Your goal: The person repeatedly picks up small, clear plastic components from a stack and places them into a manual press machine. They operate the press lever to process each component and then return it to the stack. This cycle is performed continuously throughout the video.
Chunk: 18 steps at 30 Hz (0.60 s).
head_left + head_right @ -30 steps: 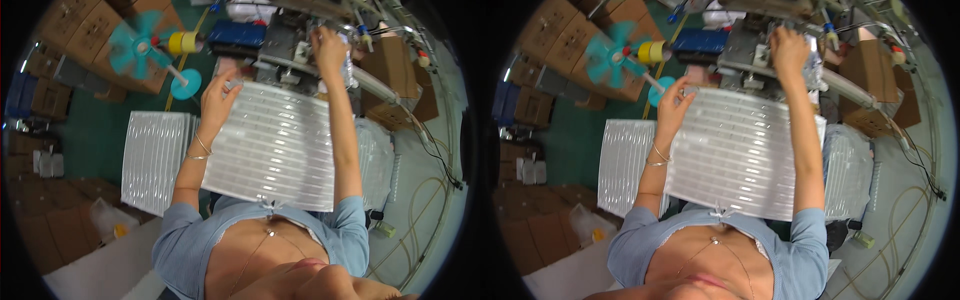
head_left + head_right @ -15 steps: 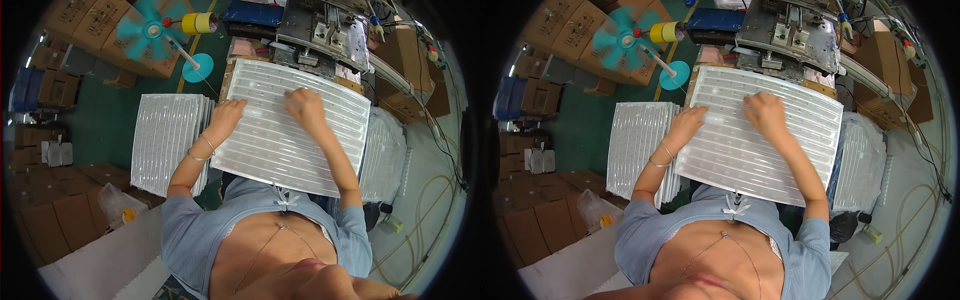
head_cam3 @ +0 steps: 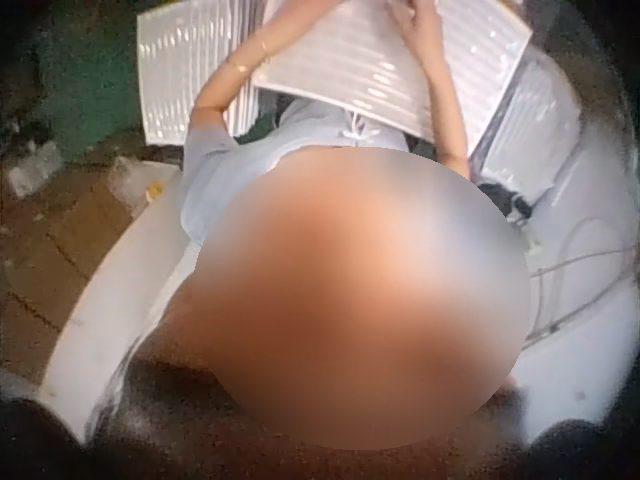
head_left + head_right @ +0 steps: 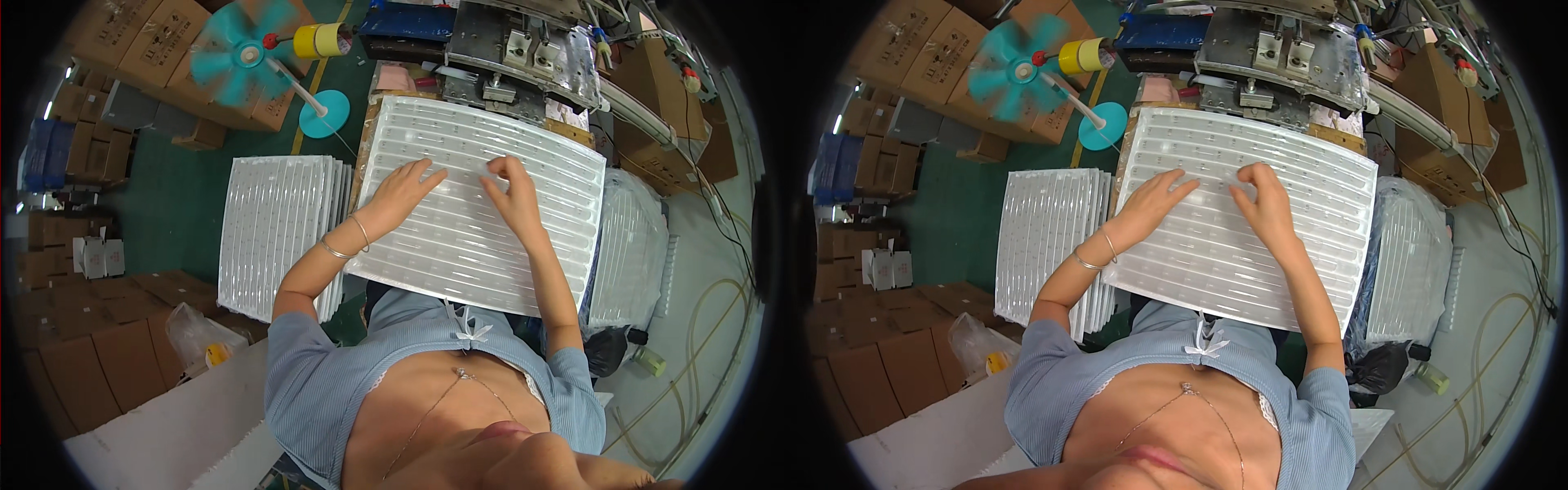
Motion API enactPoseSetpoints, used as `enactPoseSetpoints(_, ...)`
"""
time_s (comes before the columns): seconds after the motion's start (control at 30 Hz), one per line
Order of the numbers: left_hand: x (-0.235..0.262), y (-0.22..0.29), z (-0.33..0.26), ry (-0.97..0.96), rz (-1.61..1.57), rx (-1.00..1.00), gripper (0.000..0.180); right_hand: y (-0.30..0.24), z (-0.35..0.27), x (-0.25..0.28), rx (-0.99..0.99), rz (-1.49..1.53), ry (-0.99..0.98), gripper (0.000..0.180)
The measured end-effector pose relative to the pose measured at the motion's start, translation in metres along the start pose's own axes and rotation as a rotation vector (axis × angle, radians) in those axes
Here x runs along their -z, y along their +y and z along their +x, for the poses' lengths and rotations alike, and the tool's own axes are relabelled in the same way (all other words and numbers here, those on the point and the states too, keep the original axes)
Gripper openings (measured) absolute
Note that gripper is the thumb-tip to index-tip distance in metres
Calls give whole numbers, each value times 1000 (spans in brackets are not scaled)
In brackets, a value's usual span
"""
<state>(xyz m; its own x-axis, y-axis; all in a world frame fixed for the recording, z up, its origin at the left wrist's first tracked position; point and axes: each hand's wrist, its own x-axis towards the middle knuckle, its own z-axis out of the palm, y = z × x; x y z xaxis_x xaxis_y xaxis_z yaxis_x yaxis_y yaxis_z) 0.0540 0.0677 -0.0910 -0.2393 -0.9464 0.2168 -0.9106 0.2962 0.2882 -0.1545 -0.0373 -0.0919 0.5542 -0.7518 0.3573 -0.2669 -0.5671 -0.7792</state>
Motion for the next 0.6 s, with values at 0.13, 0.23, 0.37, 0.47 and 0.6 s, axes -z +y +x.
enactPoseSetpoints(0.13, 4, -12, -1, -17, 10, 36, 40, 10, -11, 16, -215, 181, 83, 18)
enactPoseSetpoints(0.23, 5, -19, -5, -6, 44, -9, 28, 14, -11, 25, -298, 210, 77, 16)
enactPoseSetpoints(0.37, 10, -26, -8, -9, 174, -39, 18, 21, -7, 38, -358, 315, 109, 20)
enactPoseSetpoints(0.47, 14, -25, -13, -38, 175, 30, 13, 29, -2, 51, -380, 436, 192, 23)
enactPoseSetpoints(0.6, 24, -15, 23, 190, -52, 83, 17, 32, 6, 72, -373, 457, 298, 23)
